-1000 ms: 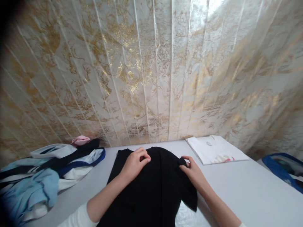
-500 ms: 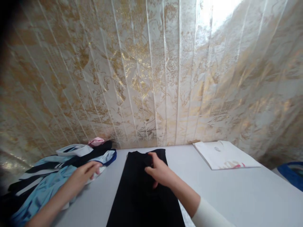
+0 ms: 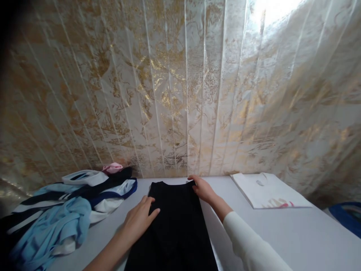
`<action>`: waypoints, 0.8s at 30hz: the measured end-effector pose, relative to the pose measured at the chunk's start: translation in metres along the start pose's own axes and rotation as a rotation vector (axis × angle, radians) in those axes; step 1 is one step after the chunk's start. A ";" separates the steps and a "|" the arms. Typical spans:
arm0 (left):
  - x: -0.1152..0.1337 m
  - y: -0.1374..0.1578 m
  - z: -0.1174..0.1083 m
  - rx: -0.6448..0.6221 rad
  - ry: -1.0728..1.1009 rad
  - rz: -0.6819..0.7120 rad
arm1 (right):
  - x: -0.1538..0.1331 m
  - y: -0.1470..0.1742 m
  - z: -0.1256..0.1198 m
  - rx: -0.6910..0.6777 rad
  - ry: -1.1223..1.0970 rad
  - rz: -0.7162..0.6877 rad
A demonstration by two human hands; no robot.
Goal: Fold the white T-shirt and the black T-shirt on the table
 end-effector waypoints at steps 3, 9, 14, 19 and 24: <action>0.001 -0.006 0.001 -0.032 -0.026 -0.002 | -0.001 -0.011 0.009 -0.014 0.099 -0.042; -0.004 -0.019 -0.007 -0.003 -0.025 -0.010 | 0.009 -0.022 0.013 0.029 0.220 -0.001; -0.003 -0.013 -0.001 0.073 0.001 0.095 | -0.015 0.022 0.008 0.041 0.244 -0.034; 0.008 0.010 -0.013 0.175 0.091 0.249 | -0.033 0.142 0.007 -0.122 0.068 0.081; 0.035 0.040 -0.011 0.154 0.203 0.469 | -0.030 0.255 0.013 -0.298 -0.034 0.327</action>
Point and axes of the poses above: each hand's wrist, its own y-axis away from the middle knuckle, its own z-axis out of the palm, x = y × z, the point moved 5 cm from there along -y, towards the middle knuckle, and after that the axes turned 14 degrees about -y, right-handed, at the moved point
